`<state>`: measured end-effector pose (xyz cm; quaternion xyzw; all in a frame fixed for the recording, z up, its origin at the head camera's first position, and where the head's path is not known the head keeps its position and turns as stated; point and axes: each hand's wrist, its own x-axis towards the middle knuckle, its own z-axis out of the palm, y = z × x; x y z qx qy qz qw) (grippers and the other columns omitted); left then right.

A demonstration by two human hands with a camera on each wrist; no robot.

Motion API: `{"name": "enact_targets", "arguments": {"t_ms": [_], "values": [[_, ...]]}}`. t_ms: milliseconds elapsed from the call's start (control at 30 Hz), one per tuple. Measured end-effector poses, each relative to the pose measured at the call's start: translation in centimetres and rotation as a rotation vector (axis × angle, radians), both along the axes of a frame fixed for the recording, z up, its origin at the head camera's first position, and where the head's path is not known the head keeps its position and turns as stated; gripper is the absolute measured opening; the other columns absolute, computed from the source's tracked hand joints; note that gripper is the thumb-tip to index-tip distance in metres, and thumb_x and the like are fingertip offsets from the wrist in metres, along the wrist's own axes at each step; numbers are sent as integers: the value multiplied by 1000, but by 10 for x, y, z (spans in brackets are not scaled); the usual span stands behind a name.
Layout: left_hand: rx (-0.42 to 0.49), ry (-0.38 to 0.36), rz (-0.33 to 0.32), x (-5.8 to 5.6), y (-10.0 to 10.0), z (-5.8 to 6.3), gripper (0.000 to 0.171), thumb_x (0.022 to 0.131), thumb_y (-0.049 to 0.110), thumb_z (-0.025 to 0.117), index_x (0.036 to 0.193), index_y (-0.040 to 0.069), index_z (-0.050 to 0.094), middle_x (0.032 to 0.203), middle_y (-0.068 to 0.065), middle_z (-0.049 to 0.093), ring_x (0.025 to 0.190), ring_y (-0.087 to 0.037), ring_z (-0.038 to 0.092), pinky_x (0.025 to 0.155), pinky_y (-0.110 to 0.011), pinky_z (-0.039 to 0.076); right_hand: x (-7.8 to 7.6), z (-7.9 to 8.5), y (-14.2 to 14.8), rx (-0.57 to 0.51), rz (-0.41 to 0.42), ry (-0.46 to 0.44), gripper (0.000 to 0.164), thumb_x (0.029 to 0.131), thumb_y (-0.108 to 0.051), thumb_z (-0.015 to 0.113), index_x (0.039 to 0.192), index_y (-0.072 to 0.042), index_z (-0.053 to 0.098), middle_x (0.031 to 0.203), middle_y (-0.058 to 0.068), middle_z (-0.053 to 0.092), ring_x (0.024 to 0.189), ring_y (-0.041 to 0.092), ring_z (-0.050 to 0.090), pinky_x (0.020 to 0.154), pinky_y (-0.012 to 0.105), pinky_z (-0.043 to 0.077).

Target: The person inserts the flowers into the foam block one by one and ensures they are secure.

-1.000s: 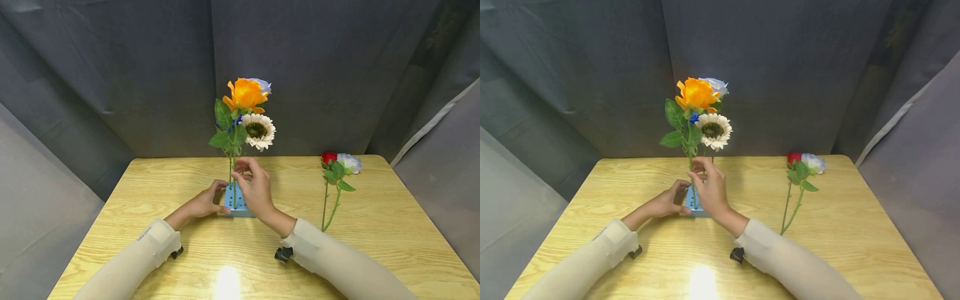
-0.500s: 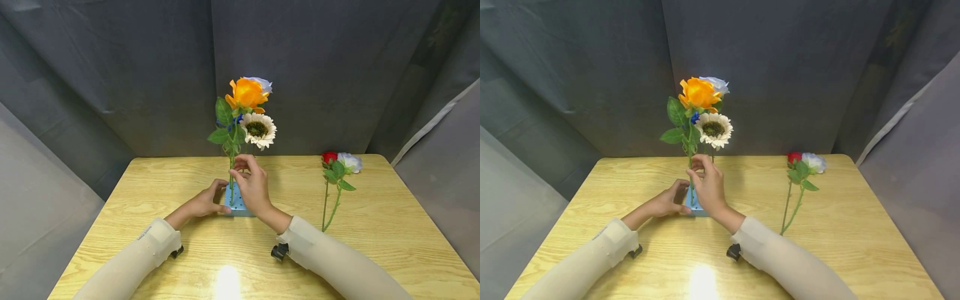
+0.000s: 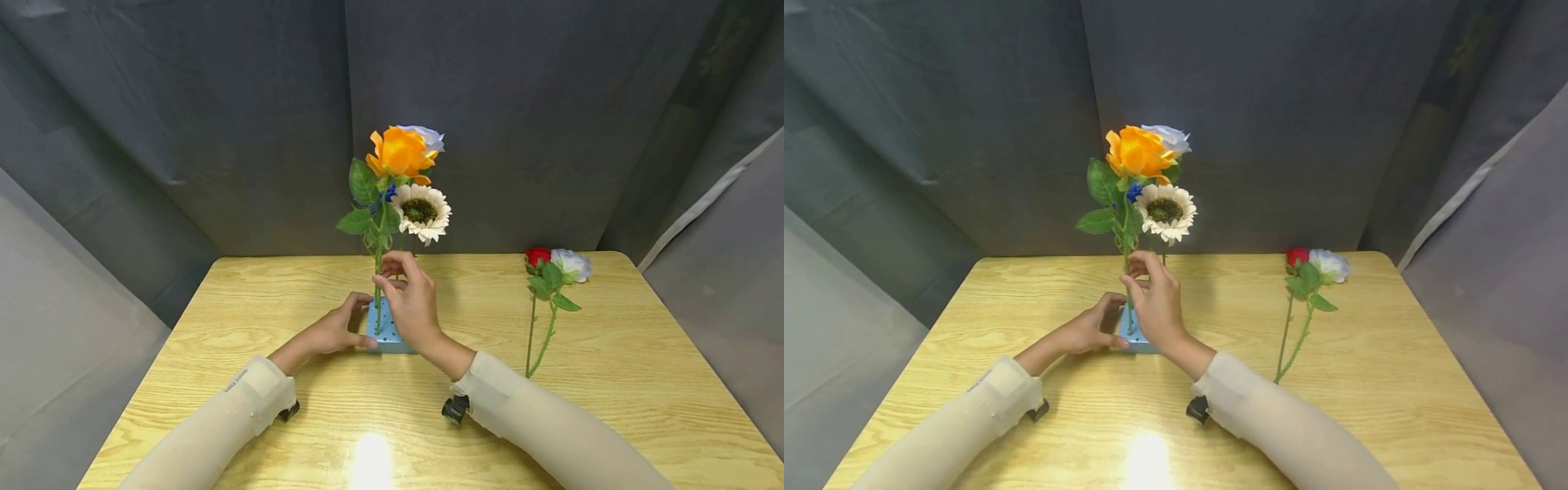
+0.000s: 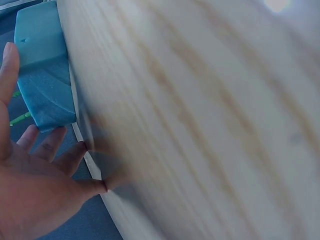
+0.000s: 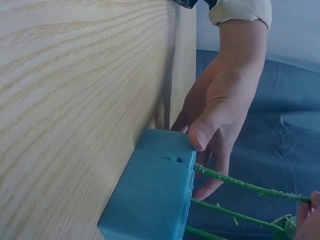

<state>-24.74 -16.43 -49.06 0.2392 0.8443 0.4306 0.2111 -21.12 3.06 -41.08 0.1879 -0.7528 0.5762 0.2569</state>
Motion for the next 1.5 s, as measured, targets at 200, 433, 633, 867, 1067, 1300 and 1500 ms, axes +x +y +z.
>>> {"name": "enact_targets", "arguments": {"t_ms": [200, 433, 633, 867, 1067, 1300, 1500], "values": [[5, 5, -7, 0, 0, 0, 90, 86, 30, 86, 153, 15, 27, 164, -16, 33, 154, -39, 25, 124, -60, 18, 0, -6, -1, 16, 5, -15, 36, 88, 7, 77, 120, 1, 63, 101, 14, 69, 93, 25, 70, 81, 27, 61], [11, -6, -7, 1, 1, 1, 89, 87, 32, 85, 153, 17, 27, 165, -16, 31, 154, -41, 24, 123, -63, 18, 1, -12, 0, 38, -4, -5, 36, 88, 6, 77, 120, 1, 61, 101, 13, 69, 93, 25, 71, 80, 27, 61], [11, -1, -1, 2, 1, 2, 91, 86, 32, 86, 153, 15, 27, 164, -17, 33, 154, -40, 25, 123, -62, 18, 1, -15, 0, 26, 2, -14, 35, 87, 7, 77, 119, 2, 61, 101, 14, 69, 93, 26, 70, 80, 33, 62], [14, 5, -9, 2, 0, 1, 90, 87, 32, 85, 153, 14, 27, 165, -16, 31, 154, -42, 23, 123, -63, 18, 2, -20, -1, 49, 17, -17, 35, 89, 4, 77, 119, 0, 60, 100, 14, 69, 92, 25, 71, 79, 27, 61], [36, -2, -15, 2, 0, 2, 88, 87, 30, 85, 152, 18, 28, 166, -14, 28, 155, -43, 22, 123, -64, 17, 4, -26, 0, 72, 22, -35, 38, 88, 4, 77, 120, -2, 59, 101, 13, 69, 93, 25, 71, 79, 27, 61], [37, -8, -14, 2, 1, 2, 88, 87, 31, 85, 153, 19, 27, 165, -14, 29, 154, -43, 22, 123, -63, 18, 7, -32, 0, 72, 46, -89, 37, 91, 1, 76, 123, -5, 58, 101, 10, 70, 94, 23, 71, 81, 28, 61], [24, -8, -5, 2, 1, 2, 88, 87, 32, 85, 152, 19, 28, 165, -14, 30, 154, -43, 22, 123, -62, 18, 7, -33, 1, 26, 71, -113, 39, 91, 3, 75, 125, -6, 58, 102, 10, 70, 95, 23, 71, 80, 29, 62]]}}
